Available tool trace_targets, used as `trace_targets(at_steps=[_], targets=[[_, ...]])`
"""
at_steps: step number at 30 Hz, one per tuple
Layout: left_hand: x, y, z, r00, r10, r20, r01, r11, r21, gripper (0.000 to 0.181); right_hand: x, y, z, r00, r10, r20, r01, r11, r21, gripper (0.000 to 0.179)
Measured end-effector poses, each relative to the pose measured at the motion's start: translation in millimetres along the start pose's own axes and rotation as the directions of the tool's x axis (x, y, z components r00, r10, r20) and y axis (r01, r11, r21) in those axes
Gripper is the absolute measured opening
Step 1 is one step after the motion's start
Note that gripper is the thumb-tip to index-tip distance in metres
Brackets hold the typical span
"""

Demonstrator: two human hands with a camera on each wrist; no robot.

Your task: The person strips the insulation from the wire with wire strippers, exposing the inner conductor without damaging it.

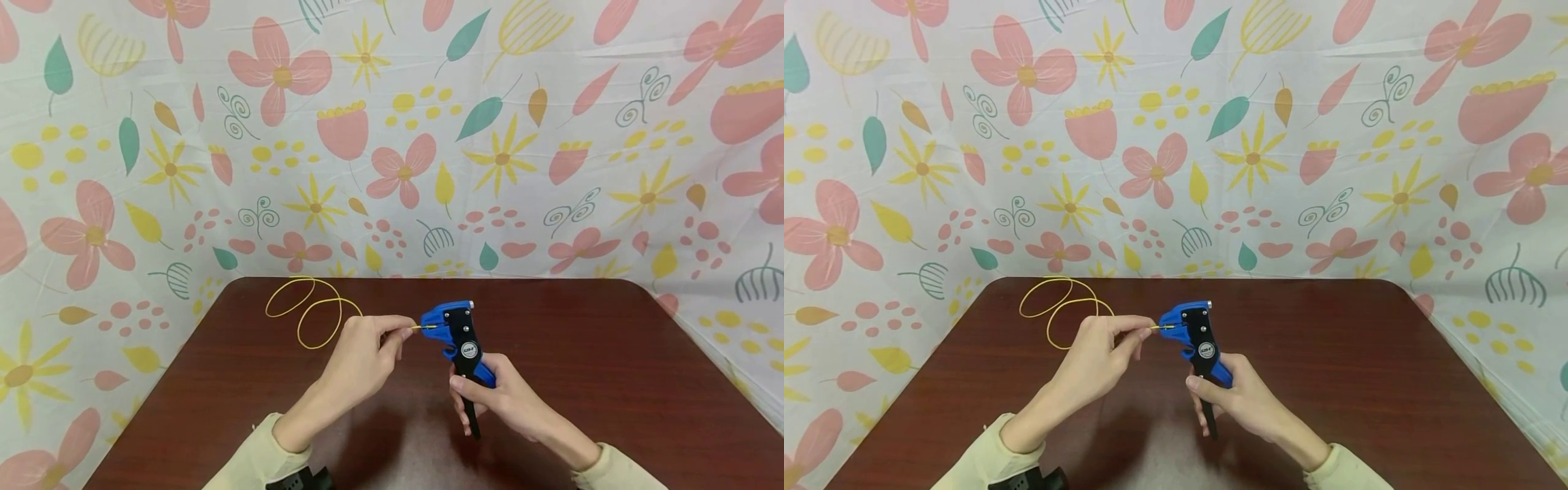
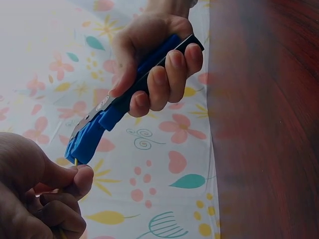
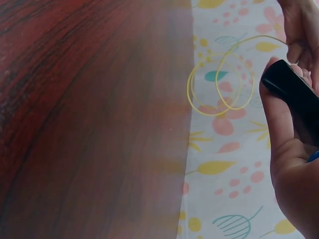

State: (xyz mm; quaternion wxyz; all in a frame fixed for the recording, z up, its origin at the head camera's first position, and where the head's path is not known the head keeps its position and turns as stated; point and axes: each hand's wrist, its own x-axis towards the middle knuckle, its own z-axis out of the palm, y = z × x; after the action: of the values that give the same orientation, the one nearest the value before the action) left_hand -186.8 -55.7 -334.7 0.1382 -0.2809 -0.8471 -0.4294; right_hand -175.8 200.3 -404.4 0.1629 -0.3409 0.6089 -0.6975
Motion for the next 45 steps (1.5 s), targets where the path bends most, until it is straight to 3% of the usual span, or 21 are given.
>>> trace_targets(at_steps=[10, 17, 24, 29, 34, 45], targets=[[1.3, 0.5, -1.0, 1.0, 0.001, -0.005, -0.001, 1.0, -0.004, 0.015, 1.8, 0.4, 2.0, 0.999, -0.001, -0.041, 0.0, 1.0, -0.026, 0.012], [1.6, 0.5, -1.6, 1.0, 0.002, -0.01, -0.002, 1.0, -0.001, 0.014, 3.5, -0.9, 2.2, 0.999, -0.018, -0.029, 0.017, 0.999, -0.031, 0.011], [1.0, 0.0, -1.6, 1.0, -0.006, -0.007, 0.006, 1.0, 0.004, 0.014, 3.9, -1.6, 4.0, 0.997, 0.029, -0.068, -0.033, 0.997, -0.064, 0.009], [1.1, -0.8, -1.4, 1.0, -0.003, -0.009, 0.003, 1.0, 0.001, 0.014, 4.6, -2.4, 3.7, 0.998, -0.002, -0.061, -0.003, 0.997, -0.083, 0.01], [1.4, -1.5, -0.9, 1.0, 0.003, -0.01, -0.003, 1.0, -0.009, 0.014, 4.6, -4.3, 4.3, 0.996, 0.023, -0.087, -0.03, 0.996, -0.088, 0.01], [1.6, -0.9, 0.3, 1.0, 0.01, -0.023, -0.011, 1.0, -0.029, 0.014, 6.1, -7.9, 4.6, 0.998, -0.007, -0.061, 0.001, 0.996, -0.086, 0.011]])
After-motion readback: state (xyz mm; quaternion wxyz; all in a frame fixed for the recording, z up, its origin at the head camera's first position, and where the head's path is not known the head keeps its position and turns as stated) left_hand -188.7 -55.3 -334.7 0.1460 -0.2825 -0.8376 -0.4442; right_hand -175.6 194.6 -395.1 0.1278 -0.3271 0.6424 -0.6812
